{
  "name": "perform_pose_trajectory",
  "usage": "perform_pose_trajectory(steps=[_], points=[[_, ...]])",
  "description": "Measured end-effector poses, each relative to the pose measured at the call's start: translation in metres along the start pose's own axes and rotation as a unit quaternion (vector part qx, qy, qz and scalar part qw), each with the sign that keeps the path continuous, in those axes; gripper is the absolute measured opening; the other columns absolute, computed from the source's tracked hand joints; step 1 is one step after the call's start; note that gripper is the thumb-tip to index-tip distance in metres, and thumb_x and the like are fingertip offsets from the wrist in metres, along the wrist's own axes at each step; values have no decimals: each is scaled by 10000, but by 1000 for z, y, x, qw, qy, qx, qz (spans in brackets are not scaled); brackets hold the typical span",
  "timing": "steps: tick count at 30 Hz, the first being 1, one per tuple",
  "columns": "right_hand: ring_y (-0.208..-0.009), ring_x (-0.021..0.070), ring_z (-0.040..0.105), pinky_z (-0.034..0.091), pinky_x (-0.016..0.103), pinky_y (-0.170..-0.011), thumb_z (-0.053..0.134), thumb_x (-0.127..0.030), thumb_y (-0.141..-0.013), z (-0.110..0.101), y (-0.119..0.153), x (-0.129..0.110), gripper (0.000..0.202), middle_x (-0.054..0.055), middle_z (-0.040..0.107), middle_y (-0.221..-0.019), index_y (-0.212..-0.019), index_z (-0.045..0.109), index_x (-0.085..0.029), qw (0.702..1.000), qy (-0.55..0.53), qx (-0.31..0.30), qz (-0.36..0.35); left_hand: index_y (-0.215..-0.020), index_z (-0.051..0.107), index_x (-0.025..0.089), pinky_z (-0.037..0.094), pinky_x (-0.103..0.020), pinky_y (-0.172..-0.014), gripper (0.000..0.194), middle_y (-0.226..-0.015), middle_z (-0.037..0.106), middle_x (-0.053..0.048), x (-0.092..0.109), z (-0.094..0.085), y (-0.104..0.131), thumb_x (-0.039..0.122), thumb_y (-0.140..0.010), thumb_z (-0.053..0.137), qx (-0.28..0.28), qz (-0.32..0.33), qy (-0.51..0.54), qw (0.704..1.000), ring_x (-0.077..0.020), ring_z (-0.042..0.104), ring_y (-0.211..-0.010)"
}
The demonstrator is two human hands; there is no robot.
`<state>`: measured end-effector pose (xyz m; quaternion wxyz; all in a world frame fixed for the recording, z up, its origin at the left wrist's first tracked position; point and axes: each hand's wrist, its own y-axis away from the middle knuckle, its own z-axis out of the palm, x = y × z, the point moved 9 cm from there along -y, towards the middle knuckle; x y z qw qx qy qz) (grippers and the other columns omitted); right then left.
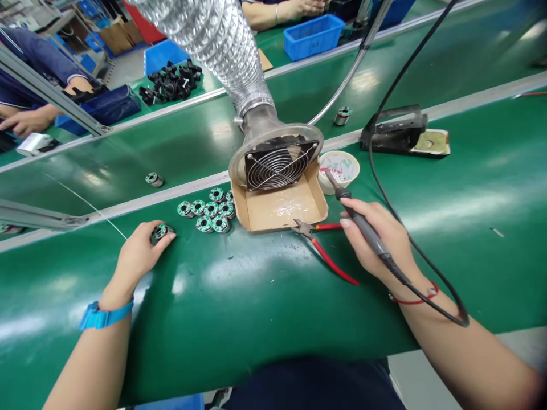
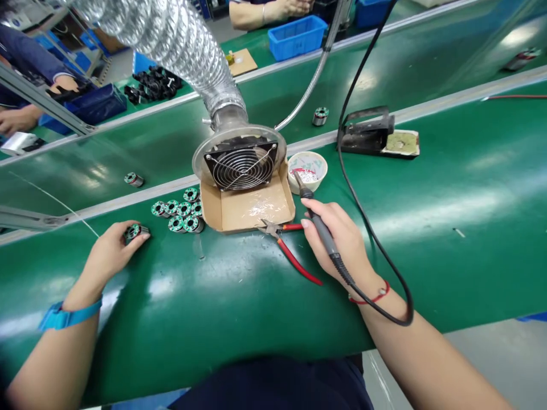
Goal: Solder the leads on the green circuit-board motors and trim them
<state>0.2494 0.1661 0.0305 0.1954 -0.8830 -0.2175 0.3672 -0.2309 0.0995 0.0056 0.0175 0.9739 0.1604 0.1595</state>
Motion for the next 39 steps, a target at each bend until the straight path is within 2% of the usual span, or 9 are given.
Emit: perform_pose_trajectory(steps=[3, 6, 12, 17, 21, 24, 27, 33, 39], points=[[-887, 232, 701, 596, 406, -816, 593, -269, -996, -4, 0, -3, 338, 70, 728, -984, -1325, 666, -255, 1000, -2, 13, -13, -1309, 648, 217, 435, -313, -685, 584, -922, 588, -51, -3, 19, 31, 617, -886, 604, -72, 35, 20, 997, -166, 517, -707], [-885, 242, 691, 587, 425, -806, 626, -232, -979, -14, 3, -13, 359, 61, 735, -966, -1328, 669, -302, 999, -8, 43, -21, -1338, 658, 234, 421, -273, -627, 549, -816, 530, -14, 18, 35, 57, 569, -905, 609, -127, 91, 59, 986, -129, 472, -632], [-875, 210, 736, 628, 406, -811, 664, -180, -965, -18, 17, -59, 378, 54, 767, -1086, -1325, 669, -297, 991, -120, 33, -43, -1190, 687, 199, 419, -249, -594, 456, -1077, 678, -76, 96, 70, 92, 496, -846, 723, -164, 82, 230, 956, -101, 506, -651], [-858, 108, 759, 635, 250, -838, 539, -191, -1054, 8, 21, -90, 391, 12, 782, -1080, -1440, 552, -252, 960, -267, -82, 4, -1206, 679, 183, 483, -255, -672, 528, -1070, 693, -102, 160, 100, 110, 515, -806, 773, -250, 38, 379, 890, -182, 643, -871], [-915, 88, 714, 580, 210, -913, 559, -155, -1022, 23, 17, -106, 315, 5, 747, -987, -1336, 567, -183, 941, -292, -170, 7, -1226, 717, 198, 456, -219, -669, 492, -922, 657, -41, 195, 94, 109, 515, -854, 769, -233, 121, 384, 885, -117, 586, -758], [-918, 112, 675, 558, 242, -936, 563, -172, -1005, 31, 15, -101, 363, 2, 694, -959, -1367, 541, -196, 926, -312, -209, 44, -1301, 714, 251, 387, -173, -591, 438, -735, 534, 31, 213, 82, 111, 441, -908, 749, -190, 217, 345, 893, -57, 456, -607], [-938, 139, 647, 539, 274, -942, 573, -206, -1000, 39, 17, -96, 413, 4, 673, -957, -1409, 517, -204, 914, -315, -247, 60, -1368, 675, 245, 394, -152, -590, 458, -732, 534, 42, 223, 74, 116, 404, -941, 725, -152, 287, 306, 895, -48, 453, -602], [-920, 116, 597, 506, 286, -959, 575, -218, -1012, 45, 19, -95, 420, -16, 656, -922, -1414, 505, -124, 906, -327, -264, 51, -1314, 670, 176, 399, -147, -589, 413, -780, 568, 35, 231, 66, 123, 401, -969, 689, -120, 345, 273, 890, -48, 459, -624], [-788, 99, 567, 513, 270, -840, 538, -157, -977, 47, 18, -103, 324, -38, 604, -845, -1300, 528, -143, 904, -344, -252, 27, -1235, 686, 179, 367, -146, -561, 326, -739, 485, 56, 237, 60, 124, 357, -963, 701, -119, 353, 278, 885, -43, 428, -610]])
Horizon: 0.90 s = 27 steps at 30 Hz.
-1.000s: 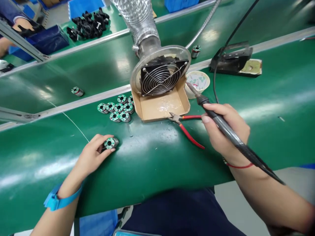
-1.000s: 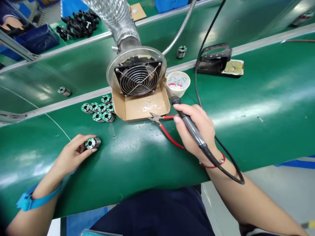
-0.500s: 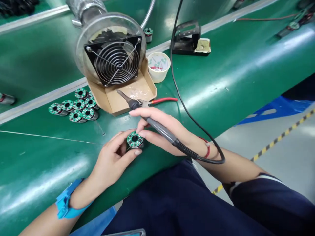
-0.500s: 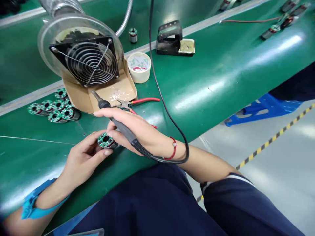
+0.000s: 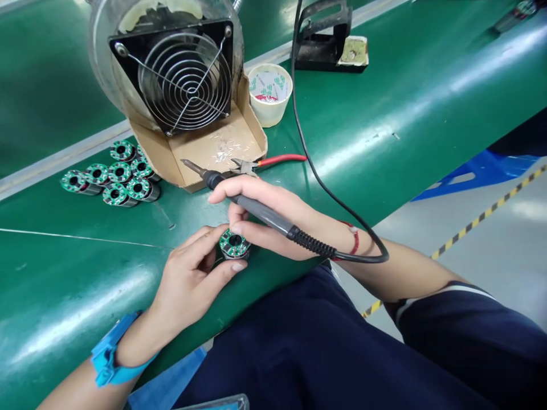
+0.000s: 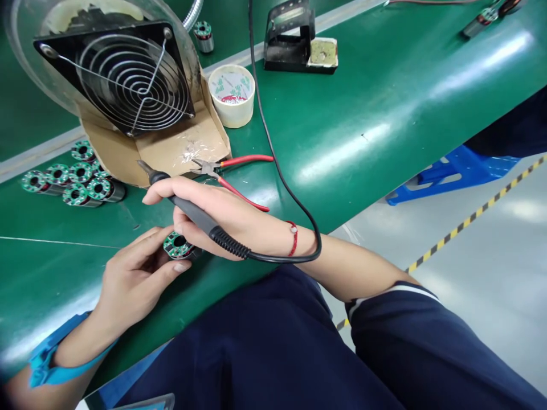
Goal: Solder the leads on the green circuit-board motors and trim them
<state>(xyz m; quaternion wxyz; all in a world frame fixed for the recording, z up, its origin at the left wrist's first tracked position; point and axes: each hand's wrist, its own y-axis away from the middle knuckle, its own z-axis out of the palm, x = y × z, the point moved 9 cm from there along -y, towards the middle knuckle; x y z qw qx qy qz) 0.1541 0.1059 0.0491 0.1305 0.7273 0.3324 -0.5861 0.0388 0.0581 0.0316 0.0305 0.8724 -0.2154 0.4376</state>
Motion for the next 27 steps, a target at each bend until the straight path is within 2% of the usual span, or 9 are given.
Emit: perform_pose_trajectory(steps=[5, 7, 10, 14, 18, 20, 23, 25, 27], points=[[-780, 96, 569, 529, 245, -812, 516, -182, -1007, 6, 4, 10, 267, -38, 566, -844, -1273, 513, -195, 1000, -22, 1, 2, -1253, 672, 199, 347, -157, -540, 335, -704, 442, 67, -8, 4, -2, 306, -941, 729, 1, -17, -13, 1000, -44, 411, -582], [-867, 116, 604, 546, 273, -860, 581, -270, -1016, 5, 8, 19, 362, -10, 598, -938, -1354, 474, -197, 999, -11, 22, 21, -1191, 673, 192, 347, -169, -545, 301, -718, 472, 62, -15, 5, -4, 288, -914, 744, 8, -41, -28, 999, -49, 417, -583], [-1030, 182, 625, 549, 360, -967, 734, -406, -952, 3, 12, 24, 596, 77, 636, -1135, -1415, 453, -159, 995, 85, 54, 10, -1123, 659, 176, 350, -198, -569, 252, -758, 507, 42, -30, 5, -8, 240, -883, 702, 22, -97, -56, 994, -65, 412, -595], [-1094, 240, 609, 538, 435, -1000, 661, -191, -951, 16, 9, 30, 481, 144, 655, -1270, -1403, 515, -117, 969, 246, 17, -11, -1178, 608, 162, 376, -228, -568, 343, -833, 545, 20, -56, 9, -7, 278, -858, 655, -5, -186, -18, 982, -75, 427, -589], [-1045, 225, 625, 556, 408, -945, 556, -103, -940, 22, 7, 29, 493, 104, 703, -1206, -1432, 528, -116, 957, 285, -8, -47, -999, 561, 171, 453, -230, -595, 169, -802, 551, 15, -73, -2, -2, 257, -853, 557, 41, -222, 102, 969, -95, 529, -647], [-1035, 198, 660, 558, 376, -953, 514, -122, -998, 18, 10, 19, 440, 94, 736, -1187, -1437, 526, -100, 954, 285, 15, -91, -926, 566, 179, 440, -224, -581, 90, -760, 536, 20, -73, -10, -1, 239, -866, 536, 60, -214, 108, 969, -93, 527, -642], [-1024, 151, 709, 572, 317, -931, 497, -169, -1058, 1, 24, 2, 416, 73, 760, -1213, -1474, 515, -155, 947, 281, 93, -126, -947, 628, 179, 446, -206, -630, 97, -805, 583, 15, -59, -17, -2, 199, -913, 539, 64, -167, 45, 983, -76, 549, -692], [-1047, 146, 722, 582, 305, -939, 578, -198, -1037, -13, 37, -5, 398, 68, 761, -1225, -1434, 570, -198, 951, 244, 153, -113, -1016, 656, 185, 460, -196, -676, 144, -833, 618, 21, -46, -17, -3, 163, -927, 544, 51, -127, -4, 991, -66, 571, -723], [-985, 151, 734, 600, 304, -889, 692, -213, -974, -28, 52, 0, 332, 55, 768, -1149, -1304, 658, -227, 960, 176, 209, -61, -1081, 654, 187, 472, -193, -697, 206, -840, 642, 31, -37, -15, -3, 125, -919, 543, 39, -96, -39, 994, -61, 587, -725]])
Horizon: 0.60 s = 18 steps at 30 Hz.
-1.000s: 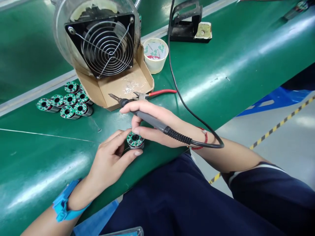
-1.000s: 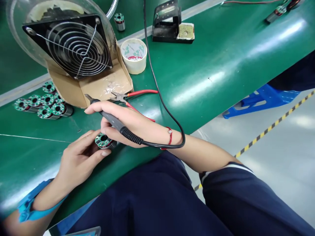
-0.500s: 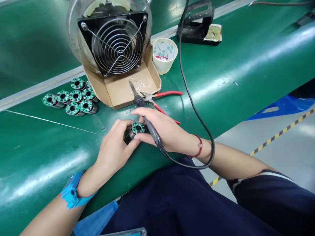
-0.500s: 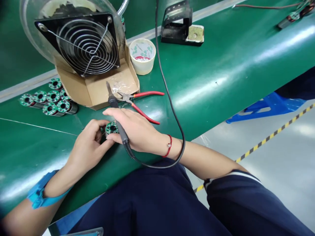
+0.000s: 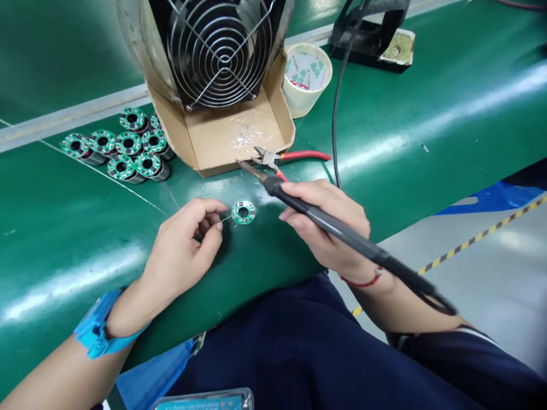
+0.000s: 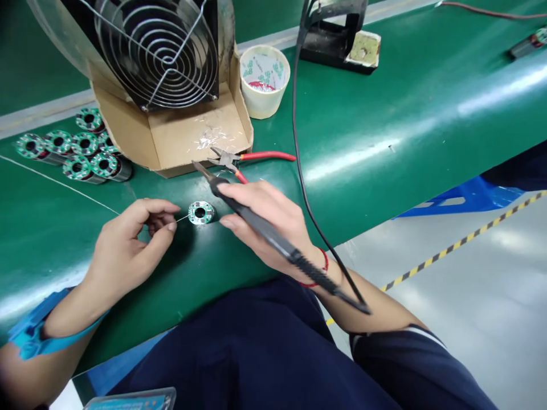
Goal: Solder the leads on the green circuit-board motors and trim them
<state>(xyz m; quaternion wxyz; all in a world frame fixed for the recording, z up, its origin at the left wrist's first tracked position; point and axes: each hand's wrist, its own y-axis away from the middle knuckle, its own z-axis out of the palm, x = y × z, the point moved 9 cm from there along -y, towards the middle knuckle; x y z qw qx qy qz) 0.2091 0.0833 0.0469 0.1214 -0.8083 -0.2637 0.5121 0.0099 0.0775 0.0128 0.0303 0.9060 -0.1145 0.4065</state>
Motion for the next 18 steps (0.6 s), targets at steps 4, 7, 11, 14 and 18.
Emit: perform_pose_trajectory(steps=[4, 7, 11, 14, 18], points=[[-704, 139, 701, 578, 287, -612, 761, -257, -919, -15, 23, 21, 189, 27, 742, -938, -1100, 711, -240, 988, -95, 41, 118, -1128, 631, 183, 479, -187, -711, 257, -846, 660, 45, 7, 2, 3, 89, -904, 550, 3, 37, -30, 999, -52, 597, -720], [-550, 116, 636, 533, 268, -505, 722, -319, -955, -13, 29, 28, 135, 2, 711, -796, -1054, 710, -227, 979, -138, 38, 144, -1138, 626, 180, 473, -161, -702, 257, -849, 655, 52, 7, 4, 3, 86, -908, 562, 6, 42, -36, 998, -37, 587, -717], [-483, 96, 601, 513, 229, -464, 710, -327, -971, -7, 27, 35, 131, -36, 665, -673, -1031, 697, -212, 972, -161, 20, 171, -1142, 630, 169, 466, -123, -685, 263, -842, 645, 56, 7, 6, 1, 77, -903, 569, 7, 39, -37, 999, -21, 580, -715], [-484, 87, 600, 506, 217, -456, 712, -330, -973, -7, 22, 35, 132, -39, 664, -681, -1014, 698, -206, 971, -167, 19, 168, -1134, 632, 163, 467, -109, -689, 258, -846, 648, 56, 9, 8, -1, 72, -900, 572, 8, 38, -33, 999, -15, 582, -718], [-471, 82, 589, 488, 214, -437, 714, -345, -974, -9, 20, 35, 134, -42, 650, -661, -996, 700, -213, 972, -166, 20, 166, -1129, 634, 162, 474, -117, -683, 251, -848, 660, 47, 11, 12, -2, 79, -904, 561, 11, 39, -21, 999, -25, 601, -729]])
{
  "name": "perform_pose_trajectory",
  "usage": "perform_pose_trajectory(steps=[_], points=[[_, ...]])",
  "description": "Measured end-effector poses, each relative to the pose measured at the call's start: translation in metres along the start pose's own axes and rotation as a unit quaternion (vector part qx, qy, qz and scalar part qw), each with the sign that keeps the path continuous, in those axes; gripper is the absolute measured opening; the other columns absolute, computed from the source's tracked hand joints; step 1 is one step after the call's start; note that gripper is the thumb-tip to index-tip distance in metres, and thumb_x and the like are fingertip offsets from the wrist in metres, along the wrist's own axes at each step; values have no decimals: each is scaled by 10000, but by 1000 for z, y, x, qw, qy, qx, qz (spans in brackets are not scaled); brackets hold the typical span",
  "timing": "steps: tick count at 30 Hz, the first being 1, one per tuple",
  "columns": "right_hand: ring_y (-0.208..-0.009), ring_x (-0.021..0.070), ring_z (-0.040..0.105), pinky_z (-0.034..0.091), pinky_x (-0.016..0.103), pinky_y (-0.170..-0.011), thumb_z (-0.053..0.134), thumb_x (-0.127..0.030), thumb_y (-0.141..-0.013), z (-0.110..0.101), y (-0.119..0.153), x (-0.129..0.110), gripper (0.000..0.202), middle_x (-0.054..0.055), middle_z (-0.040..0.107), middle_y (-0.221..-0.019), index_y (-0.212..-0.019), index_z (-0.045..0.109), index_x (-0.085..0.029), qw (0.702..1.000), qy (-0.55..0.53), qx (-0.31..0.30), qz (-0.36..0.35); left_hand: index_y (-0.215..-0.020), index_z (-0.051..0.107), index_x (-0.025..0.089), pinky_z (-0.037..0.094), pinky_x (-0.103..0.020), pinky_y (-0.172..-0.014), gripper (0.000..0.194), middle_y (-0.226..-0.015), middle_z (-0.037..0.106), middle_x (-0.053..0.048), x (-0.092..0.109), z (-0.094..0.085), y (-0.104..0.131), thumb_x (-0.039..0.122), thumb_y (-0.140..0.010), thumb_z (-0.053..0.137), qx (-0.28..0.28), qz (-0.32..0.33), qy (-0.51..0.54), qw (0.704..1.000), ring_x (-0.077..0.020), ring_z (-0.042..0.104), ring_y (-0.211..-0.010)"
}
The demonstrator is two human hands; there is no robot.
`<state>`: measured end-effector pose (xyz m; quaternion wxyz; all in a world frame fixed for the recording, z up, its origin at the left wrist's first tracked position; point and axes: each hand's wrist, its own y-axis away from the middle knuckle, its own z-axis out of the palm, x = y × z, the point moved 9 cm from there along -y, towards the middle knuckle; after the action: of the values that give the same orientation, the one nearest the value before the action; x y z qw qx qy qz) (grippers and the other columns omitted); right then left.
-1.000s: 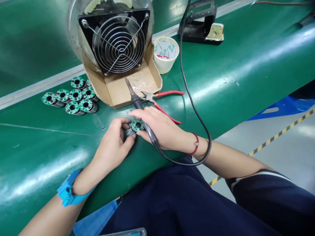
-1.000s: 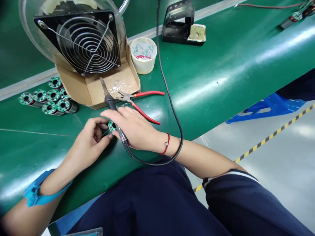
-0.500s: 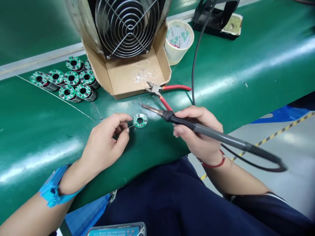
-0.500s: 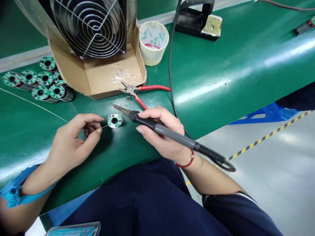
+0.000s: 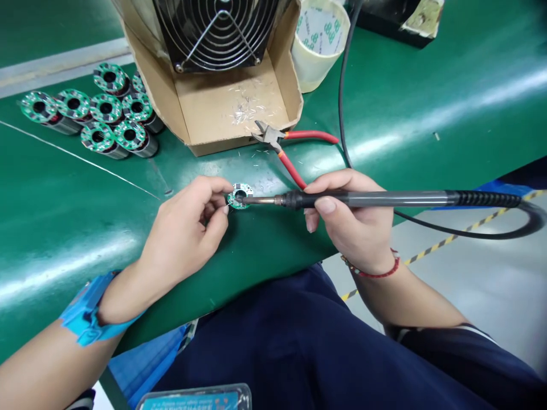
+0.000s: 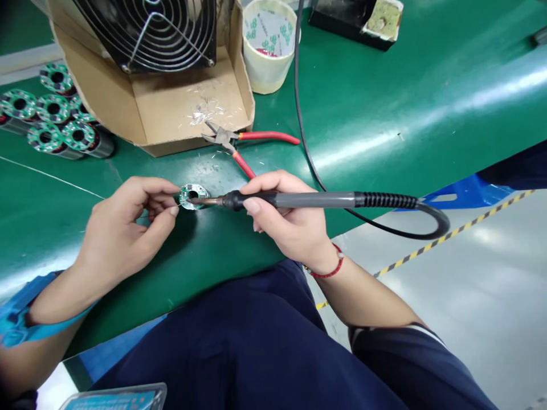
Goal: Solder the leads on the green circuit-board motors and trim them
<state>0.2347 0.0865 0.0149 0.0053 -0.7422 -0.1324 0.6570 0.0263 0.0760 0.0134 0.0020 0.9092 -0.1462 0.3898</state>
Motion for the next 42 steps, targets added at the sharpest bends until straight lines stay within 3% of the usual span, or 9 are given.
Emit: perform_pose_trajectory(steps=[9, 14, 23, 28, 30, 33, 36, 38, 42], points=[[-461, 97, 592, 459, 245, -398, 733, -386, -958, -2, -3, -5, 143, -27, 685, -704, -984, 723, -246, 999, 38, 4, -9, -1188, 624, 191, 498, -197, -691, 284, -918, 655, 2, -21, 11, 1, 210, -904, 624, -37, -74, 65, 994, -71, 610, -728], [-472, 114, 612, 486, 268, -423, 742, -359, -954, 0, -7, -13, 109, -34, 684, -676, -969, 720, -254, 998, 61, 3, -13, -1293, 641, 194, 471, -243, -706, 394, -930, 615, -23, -21, 19, -5, 243, -902, 625, -72, -51, 32, 996, -77, 462, -644], [-492, 90, 612, 464, 240, -428, 735, -311, -966, 0, -8, -25, 72, -48, 673, -690, -962, 731, -240, 998, 61, -6, -22, -1262, 648, 208, 438, -241, -721, 358, -907, 585, -1, -22, 21, -3, 188, -905, 656, -65, -49, 37, 996, -76, 445, -651], [-534, 91, 604, 453, 236, -459, 726, -353, -970, -20, -17, -24, 105, -27, 644, -729, -970, 724, -248, 991, 74, 89, -69, -1269, 636, 195, 454, -251, -725, 357, -934, 586, -17, -22, 20, -3, 219, -913, 640, -69, -51, 30, 996, -82, 446, -662], [-735, 125, 690, 570, 263, -643, 725, -332, -966, -34, -28, -27, 114, 15, 704, -942, -1055, 723, -261, 971, 153, 132, -128, -1321, 605, 183, 461, -253, -714, 422, -983, 597, -34, -23, 20, -3, 249, -907, 652, -64, -55, 19, 996, -87, 470, -678], [-1214, 219, 659, 516, 390, -1123, 655, -320, -1000, -39, -55, -15, 380, 84, 683, -1322, -1369, 646, -226, 926, 333, 69, -164, -1407, 558, 176, 489, -270, -775, 553, -1090, 628, -70, -22, 21, -3, 298, -888, 705, -53, -44, -23, 997, -152, 592, -880], [-993, 127, 738, 573, 265, -957, 522, -347, -1072, -41, -71, 14, 417, 86, 712, -1293, -1461, 564, -203, 936, 322, -42, -132, -1446, 570, 199, 483, -268, -767, 557, -1220, 644, -89, -21, 27, -3, 323, -916, 693, -66, -34, -66, 995, -168, 614, -934], [-1094, 144, 735, 562, 278, -994, 532, -380, -1071, -45, -67, 22, 382, 108, 697, -1323, -1417, 570, -223, 943, 299, -43, -141, -1429, 599, 221, 467, -256, -732, 495, -1224, 654, -74, -21, 31, -2, 313, -946, 660, -77, -39, -68, 994, -119, 571, -781], [-1461, 420, 479, 412, 607, -1196, 912, -598, -697, -28, -45, 35, 1019, 249, 505, -1546, -1502, 451, -178, 900, 393, -83, -166, -1353, 648, 209, 410, -237, -655, 434, -838, 597, 7, -24, 30, -2, 271, -925, 689, -76, -65, -25, 995, -88, 441, -602]])
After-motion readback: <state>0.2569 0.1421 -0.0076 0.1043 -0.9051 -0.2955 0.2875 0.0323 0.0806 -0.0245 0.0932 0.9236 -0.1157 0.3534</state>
